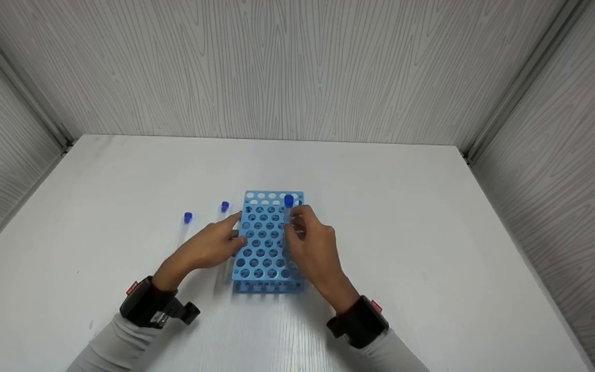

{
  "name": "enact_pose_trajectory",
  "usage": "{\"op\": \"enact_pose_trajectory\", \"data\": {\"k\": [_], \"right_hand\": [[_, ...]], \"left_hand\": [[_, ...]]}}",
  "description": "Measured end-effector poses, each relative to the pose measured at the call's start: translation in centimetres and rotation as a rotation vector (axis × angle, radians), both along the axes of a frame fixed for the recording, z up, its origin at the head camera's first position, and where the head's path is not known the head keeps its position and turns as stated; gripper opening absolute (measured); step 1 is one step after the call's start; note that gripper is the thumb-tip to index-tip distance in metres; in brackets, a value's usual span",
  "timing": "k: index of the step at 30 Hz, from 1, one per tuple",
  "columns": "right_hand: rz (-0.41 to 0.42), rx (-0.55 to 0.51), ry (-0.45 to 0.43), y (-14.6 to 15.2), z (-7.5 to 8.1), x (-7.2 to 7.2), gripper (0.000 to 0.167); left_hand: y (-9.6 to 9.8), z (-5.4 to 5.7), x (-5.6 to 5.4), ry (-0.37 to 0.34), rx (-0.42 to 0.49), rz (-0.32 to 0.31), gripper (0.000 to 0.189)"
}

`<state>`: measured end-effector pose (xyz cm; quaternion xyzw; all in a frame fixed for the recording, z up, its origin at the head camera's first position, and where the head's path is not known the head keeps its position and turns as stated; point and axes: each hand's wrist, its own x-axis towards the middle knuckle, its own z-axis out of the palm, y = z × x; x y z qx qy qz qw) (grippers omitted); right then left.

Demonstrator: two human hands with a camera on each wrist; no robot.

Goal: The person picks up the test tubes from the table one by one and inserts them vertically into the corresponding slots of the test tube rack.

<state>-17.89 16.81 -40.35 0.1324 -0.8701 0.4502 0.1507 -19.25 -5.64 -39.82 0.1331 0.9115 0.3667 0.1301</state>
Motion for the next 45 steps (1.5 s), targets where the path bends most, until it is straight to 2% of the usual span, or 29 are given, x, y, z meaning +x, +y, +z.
{"op": "enact_pose_trajectory", "data": {"k": [6, 32, 45], "right_hand": [[-0.007, 0.011, 0.002, 0.06, 0.06, 0.05, 0.019], [-0.031, 0.045, -0.007, 0.26, 0.28, 0.06, 0.023], [-0.062, 0.046, 0.005, 0.63, 0.62, -0.23, 0.022]], "left_hand": [[0.06, 0.06, 0.01, -0.011, -0.01, 0.001, 0.064], [-0.12, 0.02, 0.1, 0.018, 0.016, -0.017, 0.063], [-0.06, -0.01, -0.08, -0.006, -0.004, -0.001, 0.065]]}}
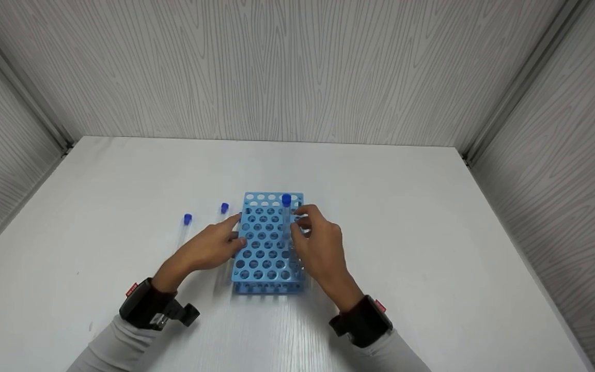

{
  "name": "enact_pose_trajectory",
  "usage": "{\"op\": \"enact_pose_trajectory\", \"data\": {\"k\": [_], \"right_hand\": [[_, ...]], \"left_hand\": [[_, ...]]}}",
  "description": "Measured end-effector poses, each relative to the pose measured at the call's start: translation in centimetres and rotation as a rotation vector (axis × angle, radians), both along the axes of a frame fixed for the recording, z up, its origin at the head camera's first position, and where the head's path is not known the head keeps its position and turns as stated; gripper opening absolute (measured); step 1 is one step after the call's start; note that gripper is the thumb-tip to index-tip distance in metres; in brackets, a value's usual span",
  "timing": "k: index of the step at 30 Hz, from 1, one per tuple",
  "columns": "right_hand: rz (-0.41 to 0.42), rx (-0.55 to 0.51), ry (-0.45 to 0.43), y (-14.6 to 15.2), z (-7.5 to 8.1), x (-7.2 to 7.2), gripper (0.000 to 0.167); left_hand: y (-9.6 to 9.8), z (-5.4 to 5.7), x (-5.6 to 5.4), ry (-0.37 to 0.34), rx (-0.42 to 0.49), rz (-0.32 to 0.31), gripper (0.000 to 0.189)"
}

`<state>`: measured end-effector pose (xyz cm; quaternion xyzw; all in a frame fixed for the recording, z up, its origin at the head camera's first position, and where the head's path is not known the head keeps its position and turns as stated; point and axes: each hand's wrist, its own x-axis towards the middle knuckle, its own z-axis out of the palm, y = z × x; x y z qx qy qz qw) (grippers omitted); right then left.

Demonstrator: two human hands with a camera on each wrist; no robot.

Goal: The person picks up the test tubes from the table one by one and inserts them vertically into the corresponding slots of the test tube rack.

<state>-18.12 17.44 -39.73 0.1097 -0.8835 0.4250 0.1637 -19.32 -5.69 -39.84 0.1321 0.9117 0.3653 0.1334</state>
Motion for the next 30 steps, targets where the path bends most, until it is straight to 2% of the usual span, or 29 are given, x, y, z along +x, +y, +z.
{"op": "enact_pose_trajectory", "data": {"k": [6, 10, 16, 22, 30], "right_hand": [[-0.038, 0.004, 0.017, 0.9, 0.0, -0.7, 0.021], [-0.071, 0.024, -0.008, 1.5, -0.3, -1.2, 0.022], [-0.1, 0.063, -0.068, 2.2, -0.7, -1.8, 0.024], [-0.126, 0.158, -0.182, 2.3, -1.0, -2.1, 0.032], [-0.092, 0.245, -0.279, 2.6, -1.5, -2.1, 0.035]], "left_hand": [[0.0, 0.0, 0.0, -0.004, -0.007, 0.004, 0.065], [0.0, 0.1, 0.0, -0.006, -0.014, 0.008, 0.065], [-0.1, 0.1, 0.1, 0.018, -0.001, -0.004, 0.064], [-0.1, 0.1, 0.2, 0.018, 0.025, -0.012, 0.063], [0.0, 0.1, 0.1, 0.006, 0.004, -0.003, 0.063]]}}
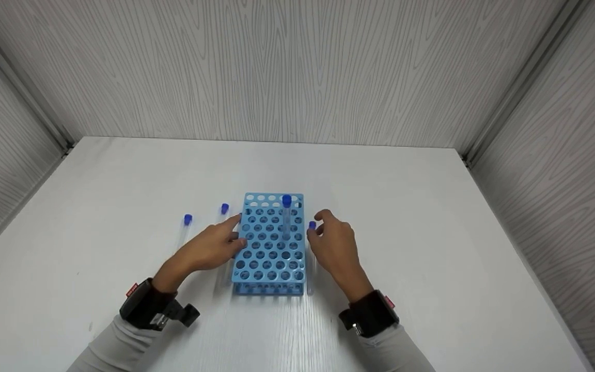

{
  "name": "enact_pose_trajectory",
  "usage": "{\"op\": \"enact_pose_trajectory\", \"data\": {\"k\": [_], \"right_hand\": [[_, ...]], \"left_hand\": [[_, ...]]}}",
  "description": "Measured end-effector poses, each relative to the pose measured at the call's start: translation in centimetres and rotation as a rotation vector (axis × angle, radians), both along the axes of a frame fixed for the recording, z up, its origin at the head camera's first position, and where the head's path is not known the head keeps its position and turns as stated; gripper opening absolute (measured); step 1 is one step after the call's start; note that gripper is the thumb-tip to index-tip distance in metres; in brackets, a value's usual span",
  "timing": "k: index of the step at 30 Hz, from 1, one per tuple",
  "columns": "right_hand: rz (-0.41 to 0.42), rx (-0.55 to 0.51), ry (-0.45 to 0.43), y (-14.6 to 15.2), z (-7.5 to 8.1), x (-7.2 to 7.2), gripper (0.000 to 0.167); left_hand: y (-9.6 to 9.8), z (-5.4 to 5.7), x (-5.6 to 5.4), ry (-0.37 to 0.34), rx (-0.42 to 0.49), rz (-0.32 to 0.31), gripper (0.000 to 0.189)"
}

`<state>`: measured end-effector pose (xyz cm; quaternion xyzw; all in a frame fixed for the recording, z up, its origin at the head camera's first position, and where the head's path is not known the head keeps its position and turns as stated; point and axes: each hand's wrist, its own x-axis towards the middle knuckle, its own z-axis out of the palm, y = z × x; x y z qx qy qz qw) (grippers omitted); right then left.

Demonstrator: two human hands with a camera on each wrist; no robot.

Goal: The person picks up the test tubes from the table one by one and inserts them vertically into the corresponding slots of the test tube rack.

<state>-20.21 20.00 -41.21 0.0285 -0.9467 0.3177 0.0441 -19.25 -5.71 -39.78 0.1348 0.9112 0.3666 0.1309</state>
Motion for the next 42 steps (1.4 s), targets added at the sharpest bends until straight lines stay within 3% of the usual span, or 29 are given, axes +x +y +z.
{"op": "enact_pose_trajectory", "data": {"k": [6, 16, 23, 32, 42], "right_hand": [[0.023, 0.045, -0.064, 0.07, -0.27, -0.11, 0.035], [0.035, 0.119, -0.178, -0.17, -0.58, -0.4, 0.041], [0.04, 0.147, -0.212, -0.28, -0.92, -0.56, 0.043], [0.041, 0.159, -0.277, -0.34, -0.79, -0.57, 0.044], [0.059, 0.193, -0.292, -0.33, -0.6, -0.55, 0.038]], "left_hand": [[0.09, 0.06, 0.02, -0.022, -0.013, 0.008, 0.065], [-0.04, -0.07, -0.04, 0.0, 0.003, 0.0, 0.063], [-0.12, -0.16, -0.03, 0.044, -0.002, -0.022, 0.06], [-0.09, -0.09, -0.04, 0.021, -0.014, -0.015, 0.063], [-0.02, 0.05, -0.02, -0.002, -0.013, -0.001, 0.064]]}}
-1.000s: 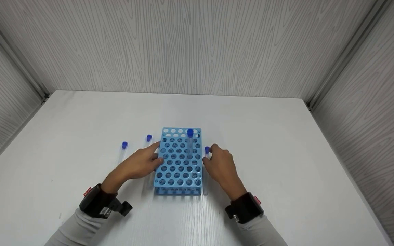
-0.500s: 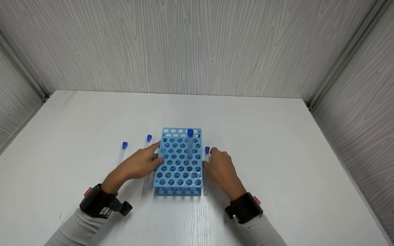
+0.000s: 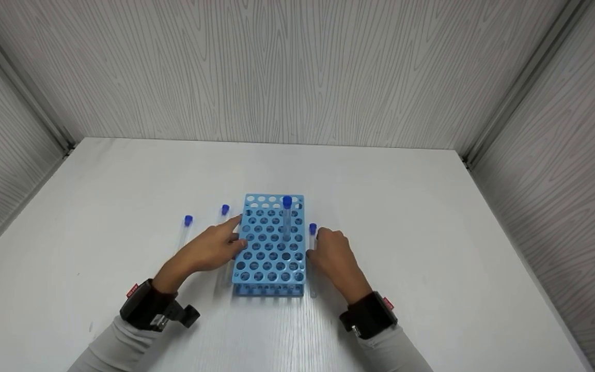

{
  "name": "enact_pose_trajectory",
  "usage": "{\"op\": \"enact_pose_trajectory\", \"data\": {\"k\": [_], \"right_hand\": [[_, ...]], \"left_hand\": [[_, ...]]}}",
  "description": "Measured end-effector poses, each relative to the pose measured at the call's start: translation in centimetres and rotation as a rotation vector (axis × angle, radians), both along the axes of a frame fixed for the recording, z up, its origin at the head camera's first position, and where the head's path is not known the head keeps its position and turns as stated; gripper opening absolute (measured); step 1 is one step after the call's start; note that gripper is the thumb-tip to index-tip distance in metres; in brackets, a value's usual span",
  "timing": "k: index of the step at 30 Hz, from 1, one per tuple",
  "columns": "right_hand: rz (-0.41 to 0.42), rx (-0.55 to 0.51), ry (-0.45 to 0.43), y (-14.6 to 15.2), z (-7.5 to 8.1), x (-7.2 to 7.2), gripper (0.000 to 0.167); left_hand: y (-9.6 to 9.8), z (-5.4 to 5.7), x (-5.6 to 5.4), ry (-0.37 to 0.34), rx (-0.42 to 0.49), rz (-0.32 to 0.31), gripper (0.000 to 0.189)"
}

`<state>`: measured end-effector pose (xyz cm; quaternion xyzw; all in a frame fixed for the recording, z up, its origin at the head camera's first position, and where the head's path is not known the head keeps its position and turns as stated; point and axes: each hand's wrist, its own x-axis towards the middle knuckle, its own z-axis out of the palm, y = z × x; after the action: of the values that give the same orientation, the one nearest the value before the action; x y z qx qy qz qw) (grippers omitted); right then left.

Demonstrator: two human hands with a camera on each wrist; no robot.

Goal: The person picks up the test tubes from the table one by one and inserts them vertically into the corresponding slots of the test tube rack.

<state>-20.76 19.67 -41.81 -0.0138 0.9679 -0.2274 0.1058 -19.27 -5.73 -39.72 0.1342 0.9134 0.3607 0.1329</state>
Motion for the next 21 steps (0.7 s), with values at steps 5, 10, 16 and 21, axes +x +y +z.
{"op": "enact_pose_trajectory", "data": {"k": [5, 10, 16, 21], "right_hand": [[0.0, 0.008, -0.012, 0.08, 0.04, 0.02, 0.037], [-0.004, 0.019, -0.026, 0.05, 0.14, -0.04, 0.035], [-0.005, 0.023, -0.029, 0.11, 0.16, -0.07, 0.034], [0.004, 0.021, -0.027, 0.19, 0.21, -0.06, 0.033]], "left_hand": [[0.0, -0.03, 0.06, 0.005, 0.007, -0.004, 0.064], [-0.1, -0.06, 0.02, 0.017, 0.019, -0.01, 0.062], [-0.1, -0.02, 0.02, 0.01, 0.014, -0.004, 0.064], [-0.08, 0.0, 0.05, 0.008, 0.01, 0.002, 0.065]]}}
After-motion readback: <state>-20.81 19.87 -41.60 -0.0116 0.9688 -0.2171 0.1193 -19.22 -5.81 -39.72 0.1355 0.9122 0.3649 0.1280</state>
